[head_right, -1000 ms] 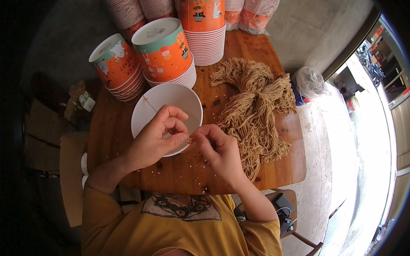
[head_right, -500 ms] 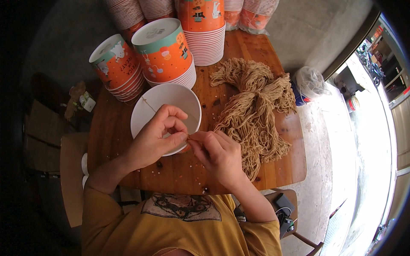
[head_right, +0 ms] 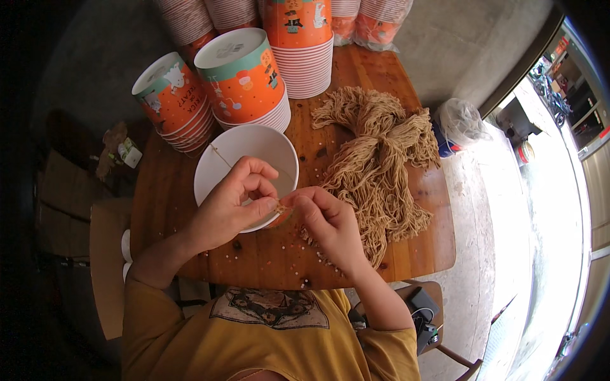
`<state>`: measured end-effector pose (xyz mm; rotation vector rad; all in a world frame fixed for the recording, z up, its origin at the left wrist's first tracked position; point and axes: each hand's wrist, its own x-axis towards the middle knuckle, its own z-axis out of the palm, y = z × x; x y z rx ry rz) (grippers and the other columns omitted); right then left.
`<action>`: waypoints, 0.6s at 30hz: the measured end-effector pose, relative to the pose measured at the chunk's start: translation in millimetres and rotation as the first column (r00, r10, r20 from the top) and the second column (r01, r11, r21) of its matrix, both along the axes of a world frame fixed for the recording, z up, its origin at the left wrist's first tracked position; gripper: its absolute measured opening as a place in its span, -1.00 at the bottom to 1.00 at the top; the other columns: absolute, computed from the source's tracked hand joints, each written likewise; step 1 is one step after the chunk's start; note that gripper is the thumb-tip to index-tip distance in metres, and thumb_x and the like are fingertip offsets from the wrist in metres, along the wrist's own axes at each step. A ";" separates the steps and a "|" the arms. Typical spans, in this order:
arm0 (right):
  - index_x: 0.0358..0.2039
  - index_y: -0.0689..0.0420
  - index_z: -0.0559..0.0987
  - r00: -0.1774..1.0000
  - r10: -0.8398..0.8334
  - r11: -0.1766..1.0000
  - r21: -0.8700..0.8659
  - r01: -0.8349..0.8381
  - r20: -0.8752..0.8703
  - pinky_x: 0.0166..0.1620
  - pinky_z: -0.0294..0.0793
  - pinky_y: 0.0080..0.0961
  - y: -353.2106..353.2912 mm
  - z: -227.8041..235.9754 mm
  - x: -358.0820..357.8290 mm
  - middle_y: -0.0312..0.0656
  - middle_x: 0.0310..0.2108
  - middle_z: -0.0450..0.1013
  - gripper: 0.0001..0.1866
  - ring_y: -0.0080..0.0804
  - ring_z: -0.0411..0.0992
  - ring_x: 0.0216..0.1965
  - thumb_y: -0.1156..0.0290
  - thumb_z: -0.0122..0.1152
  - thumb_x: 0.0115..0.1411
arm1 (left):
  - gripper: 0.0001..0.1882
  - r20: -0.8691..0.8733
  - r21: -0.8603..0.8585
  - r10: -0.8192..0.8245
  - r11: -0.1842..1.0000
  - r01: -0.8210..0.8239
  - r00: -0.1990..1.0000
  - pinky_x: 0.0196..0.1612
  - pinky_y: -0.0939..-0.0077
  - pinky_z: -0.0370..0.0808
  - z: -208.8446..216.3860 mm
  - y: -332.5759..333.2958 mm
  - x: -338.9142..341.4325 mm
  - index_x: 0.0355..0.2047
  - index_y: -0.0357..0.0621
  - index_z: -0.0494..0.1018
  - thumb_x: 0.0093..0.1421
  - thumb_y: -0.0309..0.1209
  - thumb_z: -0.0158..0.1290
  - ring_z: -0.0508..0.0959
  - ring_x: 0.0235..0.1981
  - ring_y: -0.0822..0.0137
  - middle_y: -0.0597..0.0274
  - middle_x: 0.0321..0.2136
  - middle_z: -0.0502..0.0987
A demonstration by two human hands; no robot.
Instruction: Threading thin white cords through holes in Halloween-themed paper buckets to create handles.
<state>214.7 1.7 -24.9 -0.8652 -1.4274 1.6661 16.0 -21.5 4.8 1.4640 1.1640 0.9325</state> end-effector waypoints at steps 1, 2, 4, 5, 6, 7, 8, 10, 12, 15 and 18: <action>-0.20 0.18 0.58 1.000 -0.001 1.000 -0.001 0.001 0.000 -0.47 0.15 -0.79 -2.7 -0.8 -2.8 -0.50 -0.59 0.32 -0.73 -0.84 0.16 -0.56 0.26 0.00 0.40 | -0.68 -0.007 0.019 0.013 1.000 -0.013 1.000 -0.17 0.59 0.43 0.1 0.3 0.7 -0.04 -0.26 0.19 0.25 -0.59 0.02 0.49 -0.28 0.51 0.26 -0.37 0.48; -0.20 0.18 0.58 0.998 -0.050 0.993 0.106 0.046 0.037 -0.48 0.14 -0.79 -5.7 -1.8 -5.7 -0.50 -0.60 0.30 -0.72 -0.85 0.15 -0.56 0.26 0.00 0.40 | -0.68 -0.007 0.018 0.012 1.000 -0.012 1.000 -0.17 0.59 0.43 0.0 0.6 0.9 -0.04 -0.26 0.19 0.25 -0.59 0.02 0.49 -0.28 0.51 0.26 -0.37 0.48; -0.21 0.18 0.58 0.993 -0.099 0.973 0.214 0.082 0.069 -0.49 0.12 -0.78 -5.7 -1.7 -4.6 -0.50 -0.61 0.29 -0.71 -0.85 0.14 -0.56 0.25 -0.01 0.40 | -0.68 -0.001 0.008 0.015 1.000 -0.015 1.000 -0.18 0.59 0.42 -0.2 0.6 0.4 -0.04 -0.26 0.19 0.24 -0.59 0.02 0.48 -0.28 0.51 0.26 -0.37 0.48; -0.20 0.18 0.58 0.999 -0.008 0.997 0.073 0.006 0.031 -0.49 0.12 -0.78 -2.8 -0.5 0.5 -0.49 -0.61 0.30 -0.72 -0.85 0.14 -0.56 0.25 0.00 0.40 | -0.68 -0.002 0.008 0.017 1.000 -0.017 1.000 -0.18 0.59 0.42 -1.0 0.6 0.0 -0.04 -0.26 0.19 0.24 -0.59 0.02 0.48 -0.28 0.51 0.26 -0.37 0.48; -0.19 0.18 0.57 0.997 0.075 0.995 -0.065 -0.076 -0.019 -0.49 0.12 -0.78 -0.5 0.6 4.2 -0.48 -0.61 0.30 -0.72 -0.85 0.15 -0.55 0.24 0.00 0.40 | -0.68 0.012 -0.005 0.016 1.000 -0.016 1.000 -0.19 0.59 0.42 -1.9 1.1 -0.1 -0.03 -0.26 0.19 0.24 -0.59 0.02 0.48 -0.28 0.51 0.25 -0.37 0.48; -0.19 0.18 0.57 0.997 0.074 0.995 -0.065 -0.075 -0.019 -0.49 0.12 -0.78 2.0 -0.9 5.1 -0.48 -0.61 0.30 -0.72 -0.85 0.15 -0.55 0.24 0.00 0.40 | -0.67 0.025 -0.018 0.016 1.000 -0.016 1.000 -0.19 0.59 0.43 -2.4 1.3 -0.1 -0.03 -0.25 0.19 0.24 -0.59 0.02 0.48 -0.29 0.51 0.25 -0.37 0.49; -0.20 0.18 0.57 0.990 0.107 0.986 -0.122 -0.117 -0.089 -0.50 0.11 -0.78 4.9 -4.1 5.4 -0.49 -0.61 0.30 -0.71 -0.85 0.15 -0.56 0.24 -0.01 0.40 | -0.67 0.025 -0.018 0.016 1.000 -0.015 1.000 -0.19 0.59 0.43 -2.3 1.2 0.1 -0.03 -0.25 0.19 0.24 -0.59 0.02 0.48 -0.29 0.51 0.25 -0.37 0.49; -0.21 0.18 0.57 0.978 0.135 0.971 -0.175 -0.162 -0.161 -0.51 0.10 -0.78 5.9 -5.0 5.0 -0.49 -0.61 0.30 -0.71 -0.84 0.15 -0.56 0.23 -0.02 0.40 | -0.67 0.027 -0.012 0.015 1.000 -0.014 1.000 -0.19 0.59 0.42 -2.1 1.5 0.1 -0.03 -0.25 0.19 0.24 -0.59 0.02 0.48 -0.29 0.51 0.26 -0.37 0.48; -0.25 0.20 0.55 0.996 0.006 0.999 -0.053 -0.011 -0.088 -0.50 0.15 -0.78 2.7 -2.6 2.9 -0.50 -0.58 0.32 -0.77 -0.82 0.19 -0.57 0.31 0.02 0.38 | -0.67 0.019 -0.004 0.013 1.000 -0.013 1.000 -0.19 0.59 0.42 -1.1 1.2 0.8 -0.03 -0.25 0.19 0.24 -0.59 0.02 0.48 -0.29 0.51 0.26 -0.37 0.48; -0.26 0.19 0.55 0.989 -0.122 0.985 0.109 0.130 -0.080 -0.49 0.28 -0.73 -3.5 -8.3 -7.1 -0.43 -0.55 0.39 -0.91 -0.73 0.28 -0.58 0.44 0.15 0.30 | -0.67 0.016 0.005 0.011 1.000 -0.011 1.000 -0.19 0.59 0.42 -1.4 1.2 1.1 -0.03 -0.26 0.19 0.24 -0.59 0.02 0.48 -0.29 0.51 0.26 -0.37 0.48; -0.24 0.17 0.54 0.954 -0.246 0.811 0.576 0.106 0.170 -0.45 0.39 -0.65 -2.7 -10.2 -8.3 -0.32 -0.51 0.46 -0.87 -0.64 0.38 -0.56 0.56 0.26 0.18 | -0.67 0.022 0.004 0.012 1.000 -0.012 1.000 -0.18 0.59 0.43 -2.2 1.2 0.3 -0.03 -0.26 0.19 0.24 -0.60 0.02 0.48 -0.29 0.50 0.26 -0.37 0.48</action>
